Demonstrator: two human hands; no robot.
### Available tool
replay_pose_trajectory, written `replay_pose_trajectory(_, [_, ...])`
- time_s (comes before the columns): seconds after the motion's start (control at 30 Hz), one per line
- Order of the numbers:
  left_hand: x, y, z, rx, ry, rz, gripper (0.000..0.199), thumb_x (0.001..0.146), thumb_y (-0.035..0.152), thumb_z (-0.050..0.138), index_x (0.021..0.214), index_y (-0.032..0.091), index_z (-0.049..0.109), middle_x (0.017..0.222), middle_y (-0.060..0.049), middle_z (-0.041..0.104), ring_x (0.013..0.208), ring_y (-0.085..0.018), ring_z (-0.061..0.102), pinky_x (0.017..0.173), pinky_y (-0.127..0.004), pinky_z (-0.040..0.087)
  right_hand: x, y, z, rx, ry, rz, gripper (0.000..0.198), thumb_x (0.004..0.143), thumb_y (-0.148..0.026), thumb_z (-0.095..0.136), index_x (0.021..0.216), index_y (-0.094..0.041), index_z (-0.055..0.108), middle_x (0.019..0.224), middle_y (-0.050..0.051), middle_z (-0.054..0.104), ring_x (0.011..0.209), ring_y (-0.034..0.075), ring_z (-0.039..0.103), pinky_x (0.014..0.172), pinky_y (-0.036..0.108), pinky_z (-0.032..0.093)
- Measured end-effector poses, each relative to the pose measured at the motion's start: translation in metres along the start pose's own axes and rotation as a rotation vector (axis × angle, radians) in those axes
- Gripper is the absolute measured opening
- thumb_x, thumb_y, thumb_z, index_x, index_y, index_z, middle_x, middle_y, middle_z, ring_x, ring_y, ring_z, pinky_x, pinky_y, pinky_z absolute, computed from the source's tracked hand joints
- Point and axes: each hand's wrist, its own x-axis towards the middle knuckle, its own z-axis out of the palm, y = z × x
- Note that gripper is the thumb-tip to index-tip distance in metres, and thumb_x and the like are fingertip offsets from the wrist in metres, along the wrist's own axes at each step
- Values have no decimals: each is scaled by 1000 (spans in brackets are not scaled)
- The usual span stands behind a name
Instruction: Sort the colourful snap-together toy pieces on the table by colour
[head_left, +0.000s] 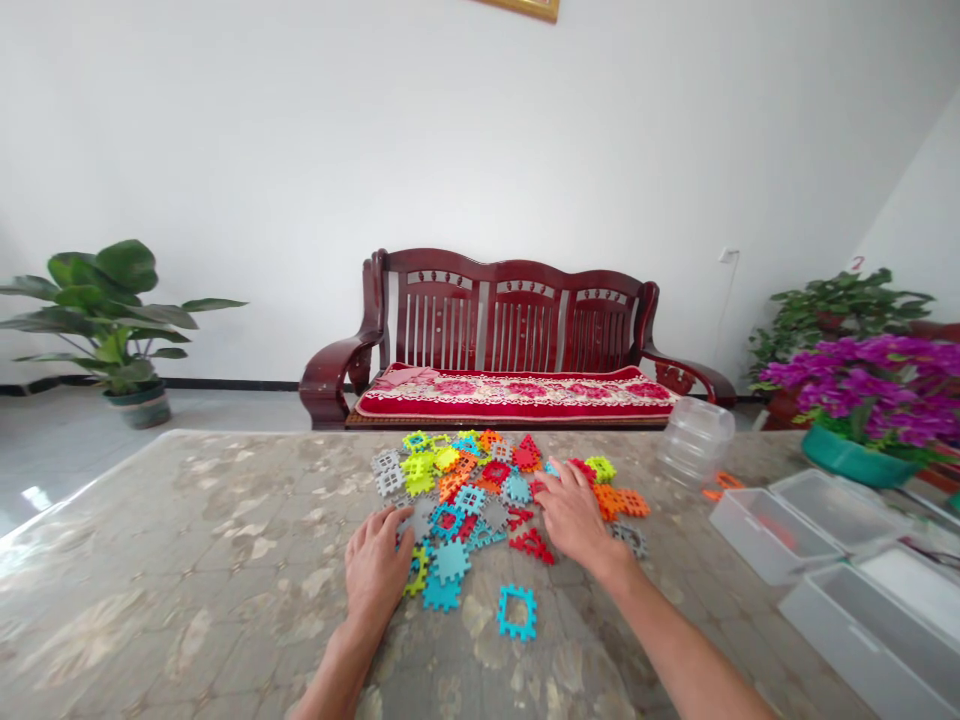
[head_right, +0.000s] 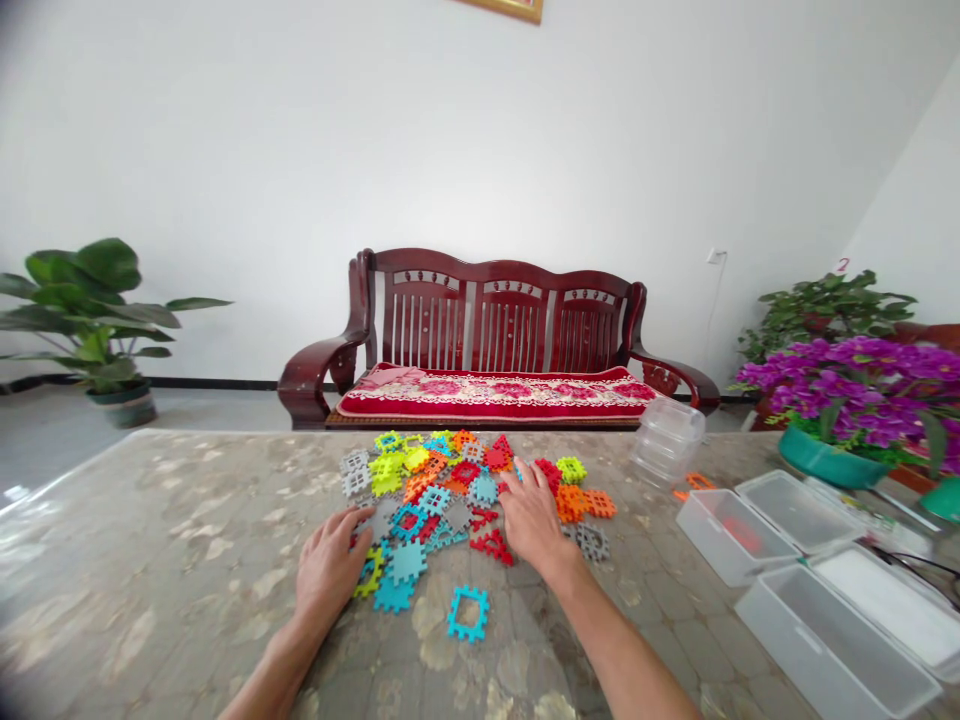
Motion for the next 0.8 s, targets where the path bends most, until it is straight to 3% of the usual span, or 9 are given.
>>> replay_pose_trajectory(0.13, [0,1,0,-3,9,1,36,91,28,46,119,28,69,132,-6,63,123,-25,54,107,-42,38,5,-4,2,-40,-111,-56,28,66,-4,64,83,-19,80,125,13,67,142,35,35,121,53,9])
replay_pose_trajectory(0.23, [0,1,-1,1,1,-1,37,91,28,45,119,28,69,132,-6,63,124,-25,53,108,-42,37,8,-3,5,-70,-157,-63,24,59,-3,68,69,-21,79,111,14,73,139,38,39,121,55,9])
replay_pose_trajectory(0.37, [1,1,0,-5,-14,-3,37,92,28,44,120,27,68,133,-6,62,126,-26,52,108,-43,36,10,-2,12,-47,-161,-47,25,57,-1,69,66,-22,78,105,13,75,138,39,40,120,56,10])
replay_pose_trajectory(0.6, [1,0,1,-15,-3,-2,37,91,28,45,119,28,68,133,-5,63,125,-25,52,108,-42,36,9,-7,5,-5,-93,21,35,69,-3,60,95,-17,79,122,17,68,139,38,38,119,58,10])
replay_pose_trajectory(0.8, [1,0,1,-12,2,0,37,91,28,45,119,28,68,133,-5,63,124,-26,53,107,-43,37,-6,-37,-5,-1,-81,-18,42,76,-4,52,111,-13,74,128,16,64,139,37,37,120,58,11])
